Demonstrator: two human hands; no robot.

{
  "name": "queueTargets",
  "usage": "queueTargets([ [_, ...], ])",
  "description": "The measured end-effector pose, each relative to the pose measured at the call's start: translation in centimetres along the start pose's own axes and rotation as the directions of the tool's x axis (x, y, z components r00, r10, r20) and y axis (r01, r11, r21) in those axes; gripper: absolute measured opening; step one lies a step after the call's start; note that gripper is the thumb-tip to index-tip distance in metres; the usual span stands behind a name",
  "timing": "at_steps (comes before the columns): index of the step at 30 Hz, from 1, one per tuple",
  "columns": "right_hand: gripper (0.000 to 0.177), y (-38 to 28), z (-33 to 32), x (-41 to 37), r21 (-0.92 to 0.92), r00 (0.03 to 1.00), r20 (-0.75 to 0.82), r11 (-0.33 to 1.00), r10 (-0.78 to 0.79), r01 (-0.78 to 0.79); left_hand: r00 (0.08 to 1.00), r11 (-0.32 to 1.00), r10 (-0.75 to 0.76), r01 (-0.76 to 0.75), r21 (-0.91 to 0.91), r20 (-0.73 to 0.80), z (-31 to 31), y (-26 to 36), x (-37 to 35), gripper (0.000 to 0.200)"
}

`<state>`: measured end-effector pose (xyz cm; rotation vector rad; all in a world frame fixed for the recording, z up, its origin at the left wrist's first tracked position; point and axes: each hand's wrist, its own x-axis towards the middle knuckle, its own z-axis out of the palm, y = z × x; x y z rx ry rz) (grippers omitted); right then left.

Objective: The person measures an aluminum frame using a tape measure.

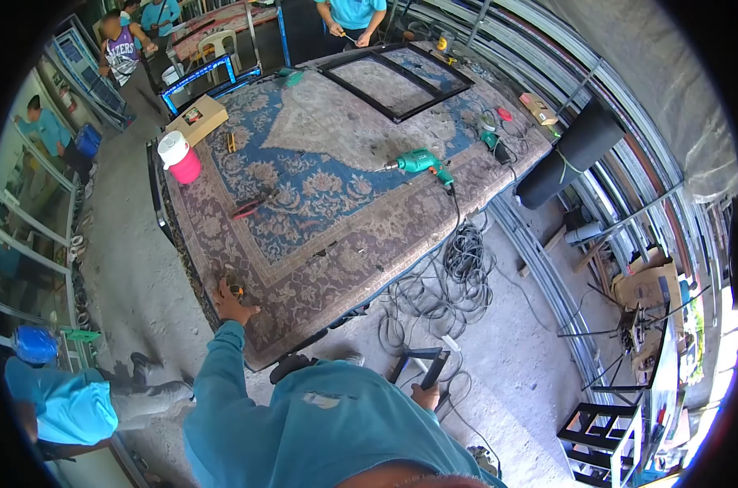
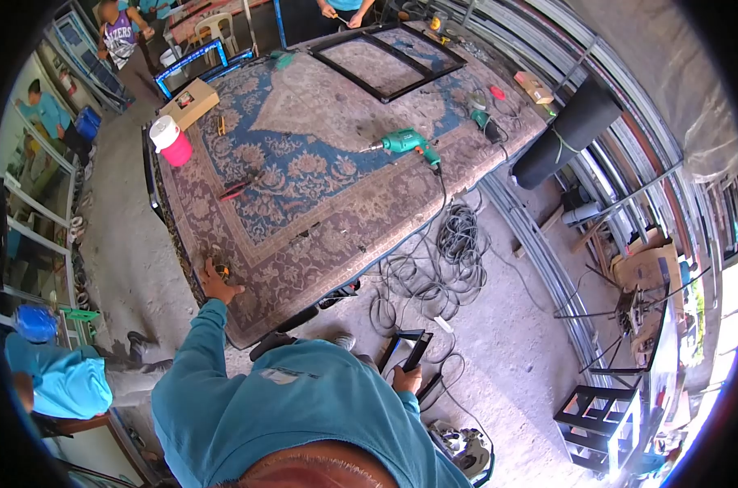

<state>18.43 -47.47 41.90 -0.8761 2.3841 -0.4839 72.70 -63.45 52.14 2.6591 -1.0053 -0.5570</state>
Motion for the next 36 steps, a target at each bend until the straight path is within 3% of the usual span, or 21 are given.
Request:
queueTargets([
  [4, 0.068, -0.5, -0.3, 0.1, -0.018, 0.997, 0.071, 0.999, 0.03, -0.029, 0.996, 0.997, 0.067, -0.066, 0.029, -0.061, 0.9, -1.1, 0.7, 0.128],
  [7, 0.071, 0.3, 0.3, 0.3, 0.015, 0.994, 0.113, 1.0, 0.01, -0.011, 1.0, 0.999, 0.025, -0.025, -0.026, -0.008, 0.9, -1.3, 0.9, 0.13],
  [10, 0.041, 2.7, 2.7, 1.0, 0.005, 0.994, -0.056, 0.996, -0.092, 0.092, 0.998, 0.998, 0.058, -0.059, -0.034, -0.038, 0.6, -1.2, 0.6, 0.129],
  [15, 0.042, 3.8, 3.5, 1.7, 0.0, 0.983, -0.115, 0.99, -0.143, 0.144, 0.996, 0.997, 0.075, -0.077, -0.026, -0.056, 0.8, -1.5, 0.7, 0.129],
  [28, 0.047, 2.5, 1.2, 0.4, 0.108, 0.993, -0.009, 0.987, -0.119, 0.119, 0.992, 0.996, 0.086, -0.083, 0.033, -0.096, 1.8, -1.9, 1.0, 0.127],
  [33, 0.041, 4.1, 1.7, 1.1, 0.066, 0.985, -0.05, 0.984, -0.163, 0.167, 0.995, 0.996, 0.081, -0.082, -0.016, -0.057, 1.0, -1.4, 0.5, 0.127],
  [36, 0.069, 3.5, 0.9, 1.1, 0.033, 0.998, 0.064, 0.999, 0.018, -0.02, 0.996, 0.997, 0.081, -0.082, -0.012, -0.036, 0.8, -1.0, 0.4, 0.128],
])
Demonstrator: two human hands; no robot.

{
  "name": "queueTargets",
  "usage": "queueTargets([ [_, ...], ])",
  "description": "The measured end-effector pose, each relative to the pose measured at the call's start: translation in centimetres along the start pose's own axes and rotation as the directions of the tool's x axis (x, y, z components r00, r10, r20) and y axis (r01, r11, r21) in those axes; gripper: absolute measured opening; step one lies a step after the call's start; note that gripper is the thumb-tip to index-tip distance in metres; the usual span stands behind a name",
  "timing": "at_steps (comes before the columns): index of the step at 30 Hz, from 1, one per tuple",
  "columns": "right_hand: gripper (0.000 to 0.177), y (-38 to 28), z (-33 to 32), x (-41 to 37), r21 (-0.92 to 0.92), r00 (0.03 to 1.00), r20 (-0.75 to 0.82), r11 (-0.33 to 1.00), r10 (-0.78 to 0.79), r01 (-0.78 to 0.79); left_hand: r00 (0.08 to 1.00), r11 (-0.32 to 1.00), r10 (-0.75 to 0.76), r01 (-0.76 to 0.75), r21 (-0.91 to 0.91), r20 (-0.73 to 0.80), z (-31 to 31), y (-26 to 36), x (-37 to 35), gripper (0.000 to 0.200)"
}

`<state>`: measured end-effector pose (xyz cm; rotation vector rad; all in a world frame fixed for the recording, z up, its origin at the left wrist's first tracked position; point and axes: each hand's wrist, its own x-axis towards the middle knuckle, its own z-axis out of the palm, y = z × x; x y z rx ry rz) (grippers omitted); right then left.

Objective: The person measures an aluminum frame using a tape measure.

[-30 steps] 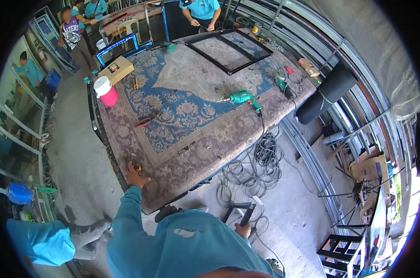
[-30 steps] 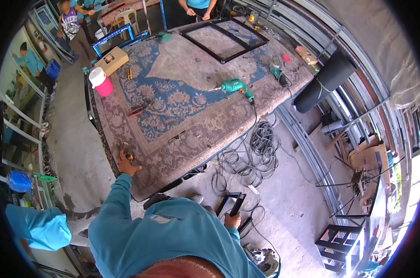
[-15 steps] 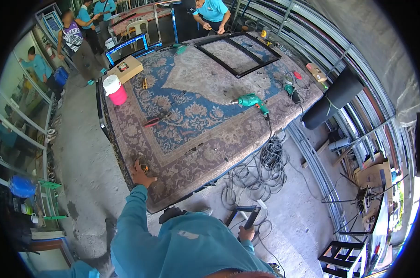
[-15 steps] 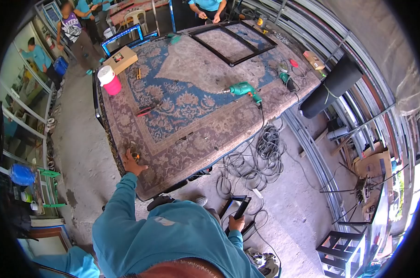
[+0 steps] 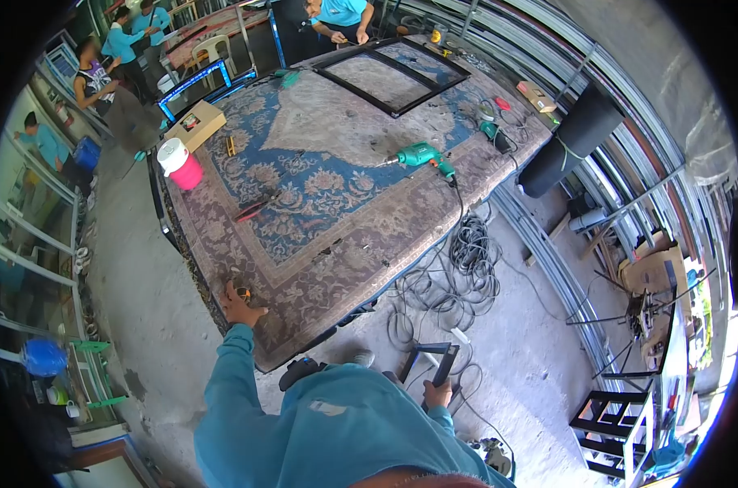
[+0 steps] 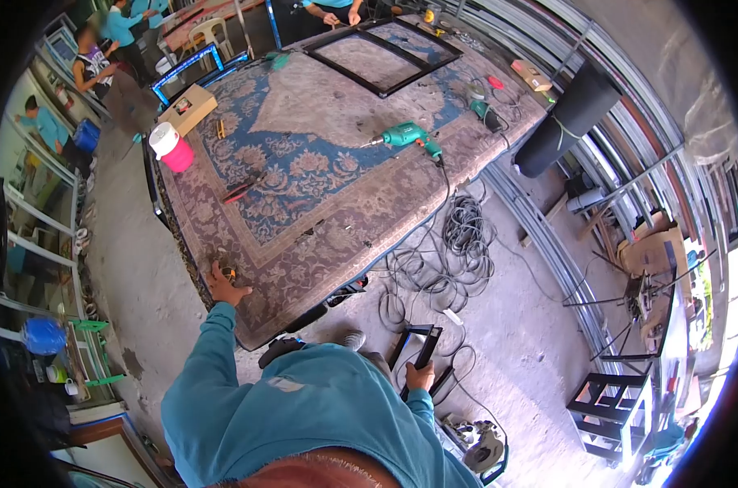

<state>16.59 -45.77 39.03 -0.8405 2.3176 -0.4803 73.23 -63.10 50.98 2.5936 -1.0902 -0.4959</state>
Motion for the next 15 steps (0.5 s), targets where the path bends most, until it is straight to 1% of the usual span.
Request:
queueTargets([
  [3, 0.074, 0.1, -0.1, 0.3, 0.003, 0.999, 0.028, 0.999, 0.032, -0.032, 1.0, 1.0, -0.007, 0.007, -0.012, 0.015, -0.2, 0.3, -0.1, 0.127],
  [4, 0.063, 0.7, 0.3, 0.6, -0.002, 0.998, -0.046, 0.999, -0.05, 0.05, 1.0, 1.0, -0.008, 0.008, -0.022, 0.019, -0.3, 0.4, -0.1, 0.127],
  [6, 0.043, 1.6, 1.3, 0.8, -0.03, 0.959, -0.188, 0.977, -0.214, 0.212, 1.0, 1.0, 0.006, -0.006, -0.012, 0.017, -0.2, 0.3, -0.1, 0.127],
  [8, 0.063, 0.6, 0.3, 0.6, 0.004, 0.998, -0.033, 0.999, -0.051, 0.052, 1.0, 1.0, 0.003, -0.003, -0.001, 0.017, 0.1, 0.2, 0.0, 0.127],
  [9, 0.074, -0.3, -0.4, 0.2, 0.009, 0.998, 0.047, 1.0, 0.029, -0.03, 1.0, 1.0, -0.007, 0.006, 0.008, 0.019, 0.3, 0.1, 0.2, 0.126],
  [15, 0.071, -1.4, -0.6, -0.2, 0.018, 1.0, 0.03, 1.0, 0.006, -0.006, 0.999, 1.0, -0.03, 0.03, 0.007, 0.032, 0.1, 0.5, -0.1, 0.126],
])
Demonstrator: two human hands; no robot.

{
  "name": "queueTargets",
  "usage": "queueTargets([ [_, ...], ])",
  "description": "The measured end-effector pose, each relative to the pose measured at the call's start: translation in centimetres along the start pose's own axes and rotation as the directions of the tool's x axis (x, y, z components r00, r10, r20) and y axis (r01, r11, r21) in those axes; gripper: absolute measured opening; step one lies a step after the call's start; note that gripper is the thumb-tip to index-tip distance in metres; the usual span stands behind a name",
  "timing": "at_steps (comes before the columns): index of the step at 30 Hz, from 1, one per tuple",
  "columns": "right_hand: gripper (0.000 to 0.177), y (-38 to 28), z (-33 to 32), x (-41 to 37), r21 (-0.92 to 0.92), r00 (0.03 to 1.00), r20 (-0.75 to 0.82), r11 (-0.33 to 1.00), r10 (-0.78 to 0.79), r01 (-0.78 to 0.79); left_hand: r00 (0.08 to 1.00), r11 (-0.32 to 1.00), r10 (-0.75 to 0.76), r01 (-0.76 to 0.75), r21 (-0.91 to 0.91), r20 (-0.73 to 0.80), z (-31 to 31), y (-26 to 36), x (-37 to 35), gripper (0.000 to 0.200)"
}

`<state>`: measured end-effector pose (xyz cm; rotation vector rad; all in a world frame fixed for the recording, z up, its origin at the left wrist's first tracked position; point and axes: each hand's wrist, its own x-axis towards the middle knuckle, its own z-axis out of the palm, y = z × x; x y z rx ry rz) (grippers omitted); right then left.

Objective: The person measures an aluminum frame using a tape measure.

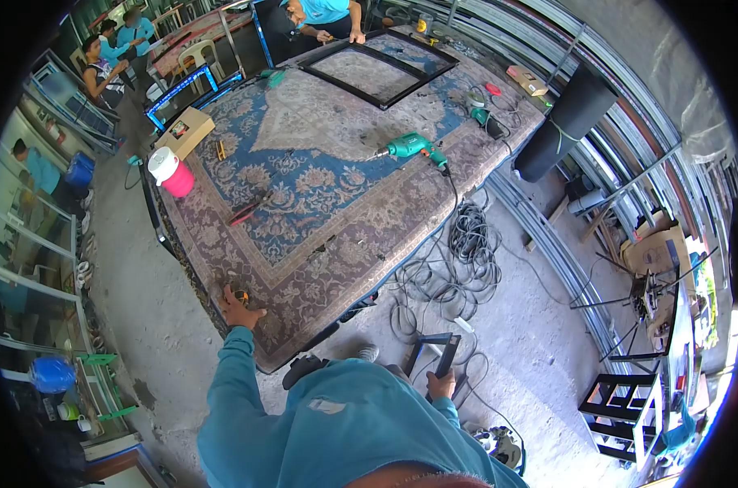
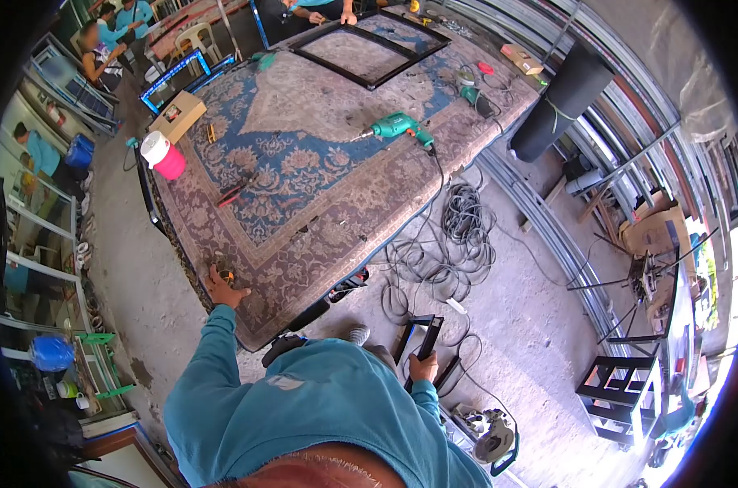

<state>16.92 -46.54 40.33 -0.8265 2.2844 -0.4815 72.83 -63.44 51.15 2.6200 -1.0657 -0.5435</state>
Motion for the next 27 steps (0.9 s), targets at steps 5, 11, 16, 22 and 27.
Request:
queueTargets([
  [5, 0.069, 0.3, 0.5, 0.3, 0.016, 1.0, -0.006, 1.0, 0.011, -0.01, 1.0, 0.999, -0.008, 0.009, 0.042, -0.021, 0.6, -0.3, 0.3, 0.127],
  [11, 0.07, -0.8, -0.2, -0.3, -0.012, 1.0, 0.01, 1.0, 0.011, -0.01, 1.0, 0.999, -0.029, 0.029, 0.015, 0.004, 0.0, 0.2, 0.2, 0.131],
  [16, 0.073, -2.8, -1.5, -1.6, -0.041, 1.0, 0.019, 0.999, -0.005, 0.006, 0.999, 0.999, -0.035, 0.035, 0.006, 0.011, 0.5, -0.2, 0.6, 0.134],
  [22, 0.055, -0.1, 0.9, -0.5, -0.047, 0.987, -0.134, 0.995, -0.092, 0.086, 0.999, 0.998, 0.032, -0.032, -0.045, -0.013, -0.1, 0.1, -0.2, 0.131],
  [27, 0.063, -3.3, -1.1, -2.3, -0.069, 0.996, -0.07, 0.996, -0.052, 0.047, 0.998, 0.998, 0.058, -0.058, 0.021, -0.024, 0.4, -0.2, 0.0, 0.128],
])
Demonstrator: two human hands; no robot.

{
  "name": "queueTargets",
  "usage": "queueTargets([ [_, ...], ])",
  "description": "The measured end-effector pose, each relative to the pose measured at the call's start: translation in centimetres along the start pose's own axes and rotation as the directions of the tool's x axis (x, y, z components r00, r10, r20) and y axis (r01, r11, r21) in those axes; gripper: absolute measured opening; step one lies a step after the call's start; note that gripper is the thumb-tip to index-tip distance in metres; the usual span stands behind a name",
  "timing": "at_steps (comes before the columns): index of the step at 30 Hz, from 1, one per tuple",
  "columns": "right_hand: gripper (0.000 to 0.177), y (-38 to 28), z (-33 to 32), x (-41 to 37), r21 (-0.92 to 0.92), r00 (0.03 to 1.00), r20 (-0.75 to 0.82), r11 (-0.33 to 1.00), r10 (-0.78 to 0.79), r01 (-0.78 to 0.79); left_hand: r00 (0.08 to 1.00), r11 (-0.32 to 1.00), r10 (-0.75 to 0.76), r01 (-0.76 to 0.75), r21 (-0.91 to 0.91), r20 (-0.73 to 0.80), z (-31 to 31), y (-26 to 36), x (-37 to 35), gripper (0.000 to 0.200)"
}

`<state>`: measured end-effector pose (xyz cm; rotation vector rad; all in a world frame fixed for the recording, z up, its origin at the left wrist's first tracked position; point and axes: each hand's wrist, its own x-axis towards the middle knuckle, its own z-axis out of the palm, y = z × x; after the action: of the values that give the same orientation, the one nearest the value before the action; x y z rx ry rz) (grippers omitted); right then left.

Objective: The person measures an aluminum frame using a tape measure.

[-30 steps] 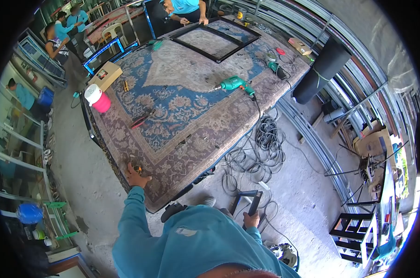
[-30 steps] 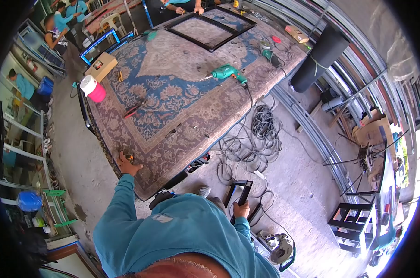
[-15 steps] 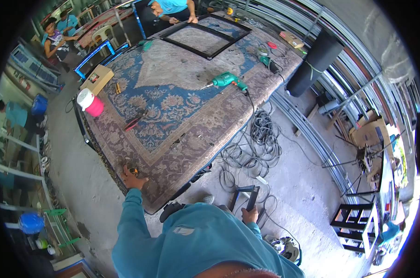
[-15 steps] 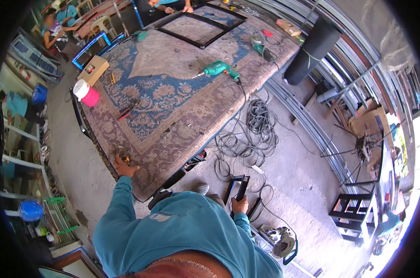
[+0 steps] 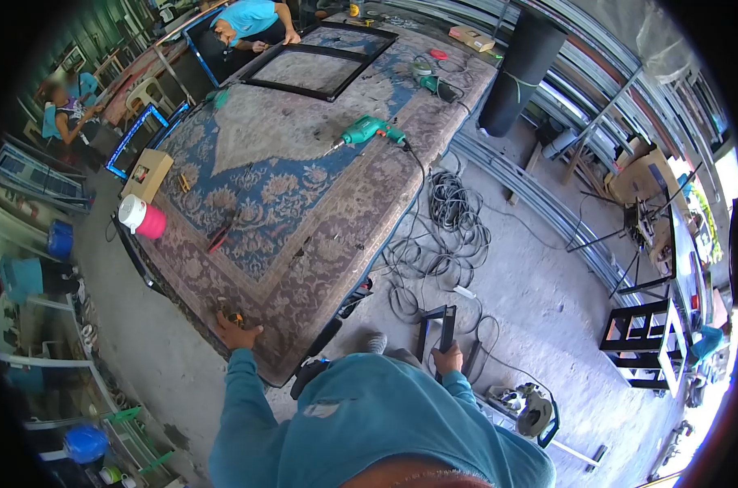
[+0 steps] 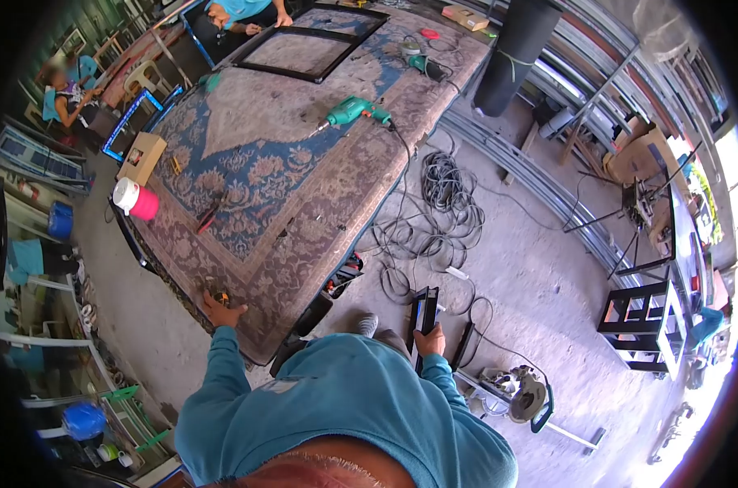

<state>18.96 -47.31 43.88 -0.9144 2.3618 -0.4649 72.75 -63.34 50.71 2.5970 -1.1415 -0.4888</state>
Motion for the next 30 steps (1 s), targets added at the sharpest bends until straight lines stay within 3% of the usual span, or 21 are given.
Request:
queueTargets([
  [9, 0.059, -2.0, -1.3, -1.1, 0.034, 0.999, -0.05, 0.999, 0.003, -0.001, 0.997, 0.997, -0.073, 0.072, 0.018, 0.041, -1.1, 1.2, -0.6, 0.128],
  [13, 0.075, -2.4, -1.9, -0.8, 0.014, 0.996, 0.067, 0.998, 0.061, -0.062, 0.994, 0.995, -0.1, 0.099, 0.007, 0.038, -0.5, 0.8, -0.1, 0.128],
  [15, 0.074, -2.6, -2.2, -0.9, 0.025, 0.991, 0.097, 0.995, 0.093, -0.095, 0.997, 0.997, -0.078, 0.078, 0.005, 0.022, -0.6, 0.7, -0.3, 0.128],
  [18, 0.065, -0.8, -0.6, -0.2, 0.01, 1.0, -0.005, 1.0, 0.03, -0.029, 0.998, 0.998, -0.064, 0.065, -0.008, 0.021, -0.8, 1.0, -0.5, 0.127],
  [23, 0.077, -1.5, -2.4, -2.6, 0.022, 0.998, 0.025, 0.998, 0.057, -0.057, 1.0, 0.999, -0.002, 0.002, -0.044, 0.015, -0.2, -0.1, 0.1, 0.121],
  [25, 0.078, -0.1, -2.4, -4.8, 0.039, 0.999, 0.008, 0.998, 0.054, -0.054, 0.999, 0.992, 0.035, -0.03, -0.126, 0.04, -0.3, -1.0, 1.1, 0.118],
  [27, 0.081, 4.5, -1.1, -7.1, 0.029, 0.997, 0.021, 0.997, 0.077, -0.078, 0.998, 0.998, 0.05, -0.052, 0.041, 0.046, -0.7, -1.5, 2.5, 0.112],
  [28, 0.082, 6.1, -1.0, -8.5, -0.017, 0.985, 0.059, 0.986, 0.164, -0.163, 0.997, 0.991, 0.054, -0.06, 0.124, 0.049, -0.8, -1.4, 3.1, 0.11],
  [30, 0.078, 12.0, 1.4, -10.7, 0.018, 0.959, -0.009, 0.959, 0.284, -0.284, 0.989, 0.991, -0.064, 0.048, 0.125, 0.133, -0.9, -0.2, 4.4, 0.107],
])
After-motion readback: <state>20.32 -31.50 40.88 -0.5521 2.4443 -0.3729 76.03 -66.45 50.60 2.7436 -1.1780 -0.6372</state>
